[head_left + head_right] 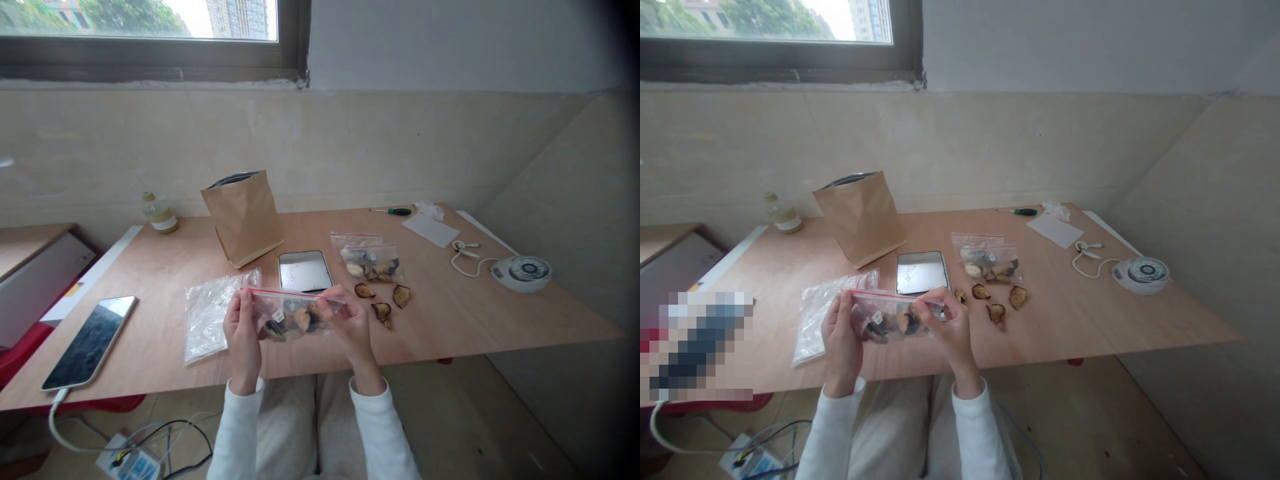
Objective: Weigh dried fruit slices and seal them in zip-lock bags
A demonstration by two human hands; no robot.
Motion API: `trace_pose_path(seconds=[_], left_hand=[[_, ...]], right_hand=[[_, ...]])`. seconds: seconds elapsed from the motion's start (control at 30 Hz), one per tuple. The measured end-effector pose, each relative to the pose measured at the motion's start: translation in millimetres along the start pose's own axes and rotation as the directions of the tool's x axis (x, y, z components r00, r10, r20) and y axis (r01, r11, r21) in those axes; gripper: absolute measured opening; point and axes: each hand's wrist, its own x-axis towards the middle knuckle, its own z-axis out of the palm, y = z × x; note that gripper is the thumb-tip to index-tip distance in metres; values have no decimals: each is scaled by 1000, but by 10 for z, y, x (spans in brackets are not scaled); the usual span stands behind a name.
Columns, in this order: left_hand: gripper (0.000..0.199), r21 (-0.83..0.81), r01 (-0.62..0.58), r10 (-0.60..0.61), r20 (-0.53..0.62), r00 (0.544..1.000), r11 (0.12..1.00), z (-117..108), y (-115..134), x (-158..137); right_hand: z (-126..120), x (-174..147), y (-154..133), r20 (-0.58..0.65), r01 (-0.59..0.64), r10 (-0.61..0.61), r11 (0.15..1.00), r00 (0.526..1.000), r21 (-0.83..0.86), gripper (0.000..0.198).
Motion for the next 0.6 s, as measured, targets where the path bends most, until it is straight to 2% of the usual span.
trace_pose_path(seconds=[0.2, 0.33, 0.43, 0.6], left_hand=[[30, 45, -41, 40, 23, 999, 998, -18, -19, 2], [34, 45, -45, 44, 27, 999, 998, 7, -2, -19], [35, 56, -44, 41, 46, 998, 997, 25, 17, -38], [34, 95, -65, 59, 64, 996, 993, 12, 21, -21]], right_hand=[[-8, -10, -8, 7, 2, -2, 1000, 1000, 17, 11], [27, -20, -13, 30, -80, 78, 994, 996, 74, 14], [53, -14, -6, 30, -127, 126, 991, 992, 43, 17], [66, 7, -11, -4, -51, 51, 998, 999, -27, 20]])
